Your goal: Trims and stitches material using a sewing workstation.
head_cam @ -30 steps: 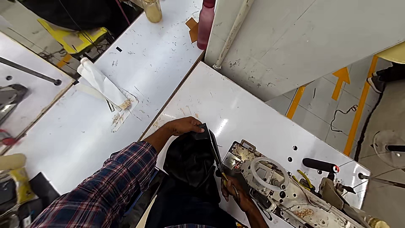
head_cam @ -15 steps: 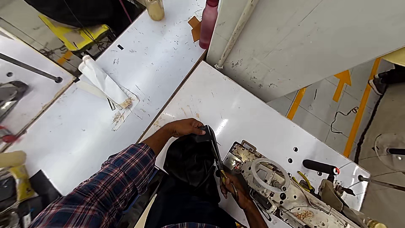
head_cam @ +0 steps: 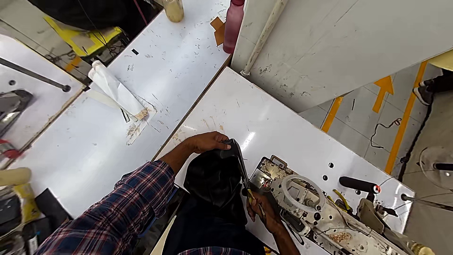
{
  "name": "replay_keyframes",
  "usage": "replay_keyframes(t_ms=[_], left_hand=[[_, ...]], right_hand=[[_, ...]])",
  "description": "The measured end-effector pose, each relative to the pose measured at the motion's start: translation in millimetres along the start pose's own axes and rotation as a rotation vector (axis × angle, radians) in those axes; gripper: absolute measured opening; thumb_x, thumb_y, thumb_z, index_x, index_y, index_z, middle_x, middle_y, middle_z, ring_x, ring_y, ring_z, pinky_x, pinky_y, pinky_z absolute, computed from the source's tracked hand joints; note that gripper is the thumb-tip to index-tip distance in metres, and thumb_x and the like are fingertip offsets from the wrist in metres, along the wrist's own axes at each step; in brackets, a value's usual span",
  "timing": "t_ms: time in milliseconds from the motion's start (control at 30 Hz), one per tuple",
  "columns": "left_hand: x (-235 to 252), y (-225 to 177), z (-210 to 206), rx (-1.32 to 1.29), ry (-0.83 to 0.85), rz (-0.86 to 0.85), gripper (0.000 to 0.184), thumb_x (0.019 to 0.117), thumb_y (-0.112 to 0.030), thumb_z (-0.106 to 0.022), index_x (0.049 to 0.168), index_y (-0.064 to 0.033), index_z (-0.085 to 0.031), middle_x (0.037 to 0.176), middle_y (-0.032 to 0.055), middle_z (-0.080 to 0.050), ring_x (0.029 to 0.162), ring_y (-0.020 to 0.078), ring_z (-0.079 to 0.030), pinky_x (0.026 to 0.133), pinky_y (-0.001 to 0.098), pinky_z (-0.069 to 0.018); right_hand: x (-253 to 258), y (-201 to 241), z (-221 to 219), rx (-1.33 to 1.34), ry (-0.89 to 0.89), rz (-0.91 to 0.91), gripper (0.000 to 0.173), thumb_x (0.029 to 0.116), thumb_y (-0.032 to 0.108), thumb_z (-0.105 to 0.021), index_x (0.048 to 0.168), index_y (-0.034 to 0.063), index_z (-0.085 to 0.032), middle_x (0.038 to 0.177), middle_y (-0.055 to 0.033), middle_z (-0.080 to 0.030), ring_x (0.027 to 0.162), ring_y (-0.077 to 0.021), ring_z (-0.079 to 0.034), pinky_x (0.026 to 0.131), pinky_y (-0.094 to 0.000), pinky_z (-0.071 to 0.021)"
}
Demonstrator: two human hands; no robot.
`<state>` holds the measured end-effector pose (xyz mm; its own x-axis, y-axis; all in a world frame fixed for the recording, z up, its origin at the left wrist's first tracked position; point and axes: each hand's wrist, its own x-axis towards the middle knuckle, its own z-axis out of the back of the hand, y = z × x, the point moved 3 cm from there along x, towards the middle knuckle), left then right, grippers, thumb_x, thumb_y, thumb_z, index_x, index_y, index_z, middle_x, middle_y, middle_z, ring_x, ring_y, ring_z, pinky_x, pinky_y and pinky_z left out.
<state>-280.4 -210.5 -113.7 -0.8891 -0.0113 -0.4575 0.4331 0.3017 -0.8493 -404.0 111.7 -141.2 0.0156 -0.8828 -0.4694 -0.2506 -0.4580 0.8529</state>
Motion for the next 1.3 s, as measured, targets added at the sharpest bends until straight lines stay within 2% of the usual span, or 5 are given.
replay_keyframes(t_ms=[533, 767, 1300], left_hand=[[-2.6, -1.1, -2.3, -0.087, 0.006, 0.005, 0.021, 0.1081, -0.018, -0.050, 0.103, -0.0018, -0.062, 0.085, 0.0077, -0.068, 0.075, 0.0121, -0.067, 0.072, 0.0305, -0.0575], [-1.2, 1.4, -0.6, -0.118, 0.015, -0.008, 0.021, 0.1080, -0.019, -0.050, 0.103, -0.0020, -0.063, 0.086, 0.0078, -0.070, 0.077, 0.0124, -0.068, 0.074, 0.0312, -0.0583], [-2.5, 1.0, -3.0, -0.139, 0.018, 0.002, 0.022, 0.1085, -0.019, -0.049, 0.104, -0.0026, -0.062, 0.087, 0.0078, -0.070, 0.078, 0.0122, -0.068, 0.074, 0.0311, -0.0583]], right_hand=[[-1.8, 3.8, -0.6, 0.018, -0.005, -0.018, 0.053, 0.0909, 0.064, -0.066, 0.086, 0.0114, -0.061, 0.059, 0.0029, -0.055, 0.048, -0.0095, -0.055, 0.046, -0.0257, -0.0484], [-1.6, 3.6, 0.9, 0.000, -0.003, -0.007, 0.051, 0.0930, 0.062, -0.064, 0.086, 0.0117, -0.060, 0.059, 0.0023, -0.056, 0.048, -0.0101, -0.055, 0.046, -0.0264, -0.0484], [-3.3, 1.5, -0.1, 0.018, -0.011, -0.029, 0.046, 0.0919, 0.057, -0.069, 0.084, 0.0120, -0.061, 0.059, 0.0024, -0.057, 0.048, -0.0097, -0.056, 0.046, -0.0261, -0.0492]])
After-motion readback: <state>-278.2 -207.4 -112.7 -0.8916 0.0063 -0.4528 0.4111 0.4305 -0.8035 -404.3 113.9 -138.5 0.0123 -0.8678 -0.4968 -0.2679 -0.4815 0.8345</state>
